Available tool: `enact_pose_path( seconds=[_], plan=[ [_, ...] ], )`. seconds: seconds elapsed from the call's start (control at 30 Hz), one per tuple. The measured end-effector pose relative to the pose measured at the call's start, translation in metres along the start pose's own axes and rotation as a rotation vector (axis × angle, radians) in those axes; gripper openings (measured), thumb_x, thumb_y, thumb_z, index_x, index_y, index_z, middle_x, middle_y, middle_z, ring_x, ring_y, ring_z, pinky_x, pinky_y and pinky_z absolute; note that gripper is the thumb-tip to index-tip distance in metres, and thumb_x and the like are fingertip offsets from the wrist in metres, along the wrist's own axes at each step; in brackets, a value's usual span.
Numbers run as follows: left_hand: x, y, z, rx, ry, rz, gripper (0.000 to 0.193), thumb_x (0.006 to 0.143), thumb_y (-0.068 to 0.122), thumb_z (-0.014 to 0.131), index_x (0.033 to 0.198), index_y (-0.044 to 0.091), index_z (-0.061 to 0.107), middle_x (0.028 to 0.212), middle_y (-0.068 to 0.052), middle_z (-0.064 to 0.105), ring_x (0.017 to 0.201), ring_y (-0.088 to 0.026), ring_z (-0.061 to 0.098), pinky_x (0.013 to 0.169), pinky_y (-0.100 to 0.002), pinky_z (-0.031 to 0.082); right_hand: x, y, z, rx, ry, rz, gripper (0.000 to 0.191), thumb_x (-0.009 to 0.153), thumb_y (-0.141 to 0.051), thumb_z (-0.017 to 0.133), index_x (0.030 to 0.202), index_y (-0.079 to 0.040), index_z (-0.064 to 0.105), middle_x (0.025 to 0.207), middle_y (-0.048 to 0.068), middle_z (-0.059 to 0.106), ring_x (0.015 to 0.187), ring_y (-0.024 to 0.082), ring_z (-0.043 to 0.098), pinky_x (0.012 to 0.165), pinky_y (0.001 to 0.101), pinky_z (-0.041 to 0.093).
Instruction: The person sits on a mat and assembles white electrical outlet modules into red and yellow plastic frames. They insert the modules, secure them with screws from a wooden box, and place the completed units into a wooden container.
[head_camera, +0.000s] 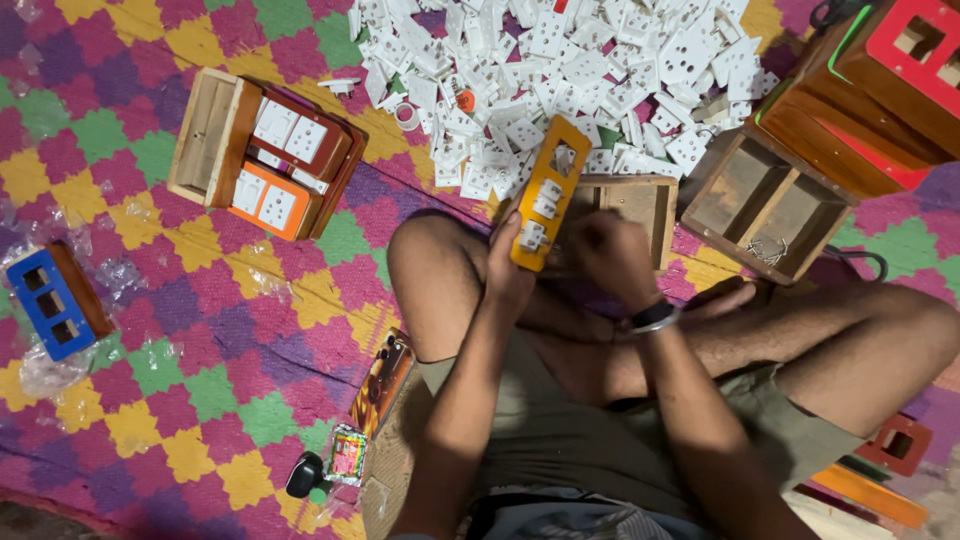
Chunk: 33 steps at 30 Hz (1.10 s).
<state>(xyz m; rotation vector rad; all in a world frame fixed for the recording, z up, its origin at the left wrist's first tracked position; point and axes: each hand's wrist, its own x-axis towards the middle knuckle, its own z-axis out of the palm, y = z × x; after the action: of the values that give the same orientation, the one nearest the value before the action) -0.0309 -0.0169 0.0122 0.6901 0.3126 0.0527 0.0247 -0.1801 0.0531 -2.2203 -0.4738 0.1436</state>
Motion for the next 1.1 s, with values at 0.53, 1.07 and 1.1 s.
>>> enact_pose_path(
  seconds=[0.53,1.07,1.1],
  plan=[
    [-0.013,0.009,0.029,0.091,-0.252,-0.024,0.059,0.105,0.02,0.041,0.159,-0.004,0.036,0.159,-0.017,0.046,0.149,-0.026,0.043,0.125,-0.037,0.031,0.009,-0.013,-0.023,0.868,0.077,0.263,0.016,0.098,-0.002,0.07,0.113,0.001,0.075,0.098,0.0,0.073,0.086,0.005,0.061,0.082,0.0207,0.051],
    [-0.015,0.01,0.025,0.26,-0.244,0.001,0.057,0.105,0.023,0.043,0.156,-0.004,0.043,0.153,-0.016,0.052,0.139,-0.024,0.05,0.116,-0.035,0.039,0.008,-0.017,-0.025,0.845,0.063,0.266,0.013,0.098,-0.002,0.07,0.109,0.0,0.074,0.096,0.0,0.073,0.085,0.005,0.064,0.079,0.0209,0.053],
    [-0.015,0.011,0.026,0.283,-0.246,0.011,0.057,0.105,0.023,0.043,0.156,-0.004,0.043,0.153,-0.016,0.052,0.14,-0.024,0.05,0.117,-0.035,0.039,0.008,-0.017,-0.025,0.839,0.063,0.262,0.013,0.097,-0.001,0.07,0.109,0.0,0.074,0.096,0.0,0.073,0.085,0.005,0.064,0.079,0.0209,0.053]
  ],
)
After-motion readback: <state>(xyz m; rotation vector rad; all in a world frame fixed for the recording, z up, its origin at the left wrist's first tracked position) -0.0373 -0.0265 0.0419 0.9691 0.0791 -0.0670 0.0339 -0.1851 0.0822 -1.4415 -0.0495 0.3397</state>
